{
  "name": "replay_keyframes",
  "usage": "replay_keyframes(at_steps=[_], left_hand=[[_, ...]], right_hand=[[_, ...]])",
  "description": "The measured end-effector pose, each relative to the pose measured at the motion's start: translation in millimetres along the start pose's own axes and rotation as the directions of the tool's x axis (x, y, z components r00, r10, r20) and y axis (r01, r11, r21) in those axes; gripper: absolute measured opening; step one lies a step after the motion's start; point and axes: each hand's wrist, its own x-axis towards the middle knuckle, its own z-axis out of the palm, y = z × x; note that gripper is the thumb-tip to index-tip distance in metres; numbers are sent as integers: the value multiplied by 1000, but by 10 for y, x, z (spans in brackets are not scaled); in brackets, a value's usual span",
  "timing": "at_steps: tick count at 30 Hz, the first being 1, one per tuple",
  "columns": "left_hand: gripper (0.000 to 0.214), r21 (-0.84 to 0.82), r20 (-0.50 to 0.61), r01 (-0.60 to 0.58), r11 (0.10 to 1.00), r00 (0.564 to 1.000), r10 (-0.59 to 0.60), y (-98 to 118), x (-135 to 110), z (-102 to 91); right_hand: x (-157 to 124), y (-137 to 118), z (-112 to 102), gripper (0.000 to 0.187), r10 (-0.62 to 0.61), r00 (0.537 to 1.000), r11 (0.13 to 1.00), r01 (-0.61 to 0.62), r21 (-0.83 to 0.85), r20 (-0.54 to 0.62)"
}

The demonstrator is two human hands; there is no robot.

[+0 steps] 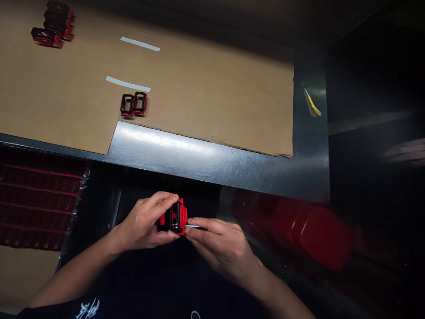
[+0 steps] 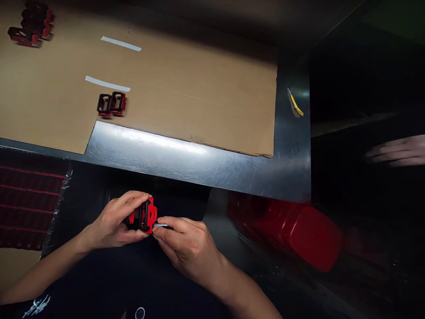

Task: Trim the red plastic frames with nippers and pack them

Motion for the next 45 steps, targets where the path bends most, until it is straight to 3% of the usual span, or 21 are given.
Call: replay_keyframes(at_steps=[7,11,14,18,22,27,40,43,45], left_hand=[[82,-23,8,6,1000,1000,-6,-12,-21,14],[70,-143,-58,16,990,998,-24,-55,-57,47],[75,-264,-165,1,965,985,-46,-94,-97,77],[83,-370,-220,-32,929,974,-54,-110,-134,91],[84,-379,-246,-52,924,968,-47,-102,-152,91],[84,-403,-247,-46,914,967,-61,-108,-166,112],[83,-400,-253,-59,915,966,-49,-91,-107,106],[85,-373,-247,-64,926,968,-32,-91,-106,100],[87,-344,-251,-80,935,968,-9,-98,-100,95]], right_hand=[[-18,-37,17,14,-26,1000,999,26,-20,12],[2,-5,-18,17,-14,997,999,10,-52,-79],[104,210,-40,22,29,967,995,-51,-83,-253],[348,672,-9,10,112,877,967,-205,-153,-467],[538,982,39,2,59,876,946,-203,-254,-479],[639,1124,74,10,30,883,933,-193,-304,-468],[709,1198,86,9,143,886,899,-303,-316,-441],[699,1084,57,12,119,865,886,-314,-340,-487],[663,897,31,11,122,849,925,-285,-251,-514]])
